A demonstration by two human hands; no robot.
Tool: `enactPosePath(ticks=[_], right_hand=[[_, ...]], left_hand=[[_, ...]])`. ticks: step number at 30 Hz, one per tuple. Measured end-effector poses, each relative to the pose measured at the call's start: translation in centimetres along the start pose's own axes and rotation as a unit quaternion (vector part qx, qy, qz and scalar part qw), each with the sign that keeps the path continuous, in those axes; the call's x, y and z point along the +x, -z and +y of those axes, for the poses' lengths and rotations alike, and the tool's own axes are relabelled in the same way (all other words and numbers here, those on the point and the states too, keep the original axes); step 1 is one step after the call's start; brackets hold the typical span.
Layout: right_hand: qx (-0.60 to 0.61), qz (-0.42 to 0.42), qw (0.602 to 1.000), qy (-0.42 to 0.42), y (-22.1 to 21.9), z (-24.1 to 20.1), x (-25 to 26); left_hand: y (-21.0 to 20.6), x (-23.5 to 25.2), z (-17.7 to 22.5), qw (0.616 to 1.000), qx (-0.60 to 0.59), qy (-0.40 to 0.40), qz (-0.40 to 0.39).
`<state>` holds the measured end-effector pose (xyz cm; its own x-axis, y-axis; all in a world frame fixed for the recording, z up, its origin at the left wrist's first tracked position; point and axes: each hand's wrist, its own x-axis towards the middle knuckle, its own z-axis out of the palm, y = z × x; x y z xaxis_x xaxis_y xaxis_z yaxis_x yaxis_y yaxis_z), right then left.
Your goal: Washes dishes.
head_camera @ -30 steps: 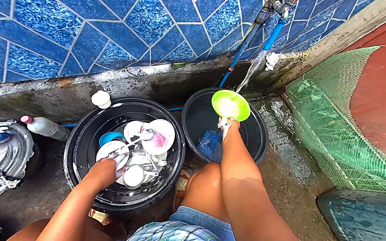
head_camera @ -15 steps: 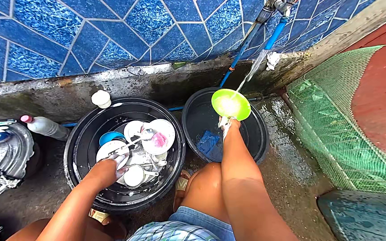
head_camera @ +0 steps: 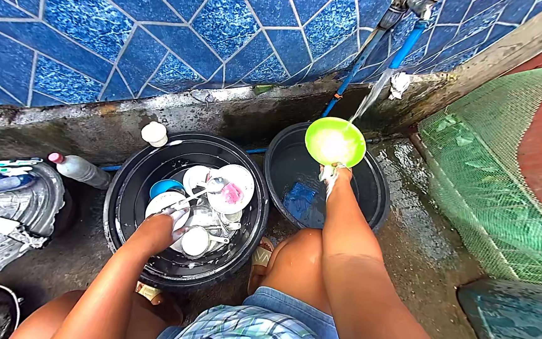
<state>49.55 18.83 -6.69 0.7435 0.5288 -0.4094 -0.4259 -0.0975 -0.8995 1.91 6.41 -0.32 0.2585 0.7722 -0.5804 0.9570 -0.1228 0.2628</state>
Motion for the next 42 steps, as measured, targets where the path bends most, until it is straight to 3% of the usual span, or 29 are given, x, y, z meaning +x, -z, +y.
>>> enactPosePath(ticks=[5, 8, 10, 12, 16, 20, 24, 26, 28, 29, 31, 32, 35, 36, 37, 40, 42], right_hand=[[-0.116, -0.110, 0.987, -0.007, -0.8, -1.4, -2.5], [-0.144, -0.173, 0.974, -0.019, -2.8, -1.9, -6.9], [-0.153, -0.233, 0.960, -0.024, -4.3, -1.4, -9.7], [-0.164, -0.296, 0.940, -0.038, -5.4, -0.3, -13.1], [-0.184, -0.381, 0.903, -0.072, -6.5, 5.1, -20.2], [-0.219, -0.419, 0.873, -0.120, -7.6, 9.4, -26.8], [-0.274, -0.451, 0.844, -0.096, -7.7, 10.9, -31.7], [-0.290, -0.470, 0.830, -0.079, -7.5, 11.0, -33.2], [-0.313, -0.467, 0.827, 0.006, -7.0, 9.9, -34.2], [-0.322, -0.462, 0.822, 0.089, -6.8, 9.5, -34.3], [-0.355, -0.486, 0.761, 0.243, -6.6, 9.2, -33.9], [-0.413, -0.524, 0.690, 0.282, -6.5, 8.7, -34.4], [-0.595, -0.650, 0.387, 0.272, -6.8, 9.0, -37.8], [-0.621, -0.661, 0.325, 0.268, -7.0, 9.5, -38.3], [-0.636, -0.653, 0.309, 0.272, -7.0, 9.8, -38.1], [-0.648, -0.575, 0.384, 0.320, -7.3, 10.1, -34.5], [-0.630, -0.551, 0.413, 0.359, -7.6, 9.8, -32.6]], left_hand=[[0.5, 0.6, 0.2, 0.998, -0.038, 0.020, 0.038], [0.9, 0.8, 0.5, 0.988, -0.133, -0.036, 0.075], [0.8, 0.9, 0.8, 0.960, -0.241, -0.087, 0.111], [0.6, 0.9, 1.2, 0.906, -0.391, -0.099, 0.129], [-0.3, 0.8, 1.5, 0.730, -0.659, -0.090, 0.156], [-1.0, 0.2, 0.0, 0.590, -0.778, -0.064, 0.207], [-1.6, -1.6, -0.8, 0.446, -0.847, 0.008, 0.289], [-2.1, -2.2, -1.7, 0.397, -0.860, 0.018, 0.320], [-2.5, -3.0, -2.7, 0.388, -0.858, 0.030, 0.334], [-2.7, -3.4, -3.1, 0.391, -0.853, 0.037, 0.343], [-3.0, -3.8, -3.7, 0.397, -0.843, 0.042, 0.360], [-3.2, -4.0, -3.8, 0.402, -0.839, 0.043, 0.365], [-3.6, -4.4, -3.8, 0.415, -0.832, 0.062, 0.364], [-3.5, -4.5, -3.8, 0.420, -0.829, 0.072, 0.362], [-3.3, -4.6, -3.9, 0.432, -0.826, 0.083, 0.353], [-2.3, -5.3, -5.4, 0.468, -0.829, 0.106, 0.288], [-2.1, -5.3, -5.6, 0.474, -0.835, 0.101, 0.263]])
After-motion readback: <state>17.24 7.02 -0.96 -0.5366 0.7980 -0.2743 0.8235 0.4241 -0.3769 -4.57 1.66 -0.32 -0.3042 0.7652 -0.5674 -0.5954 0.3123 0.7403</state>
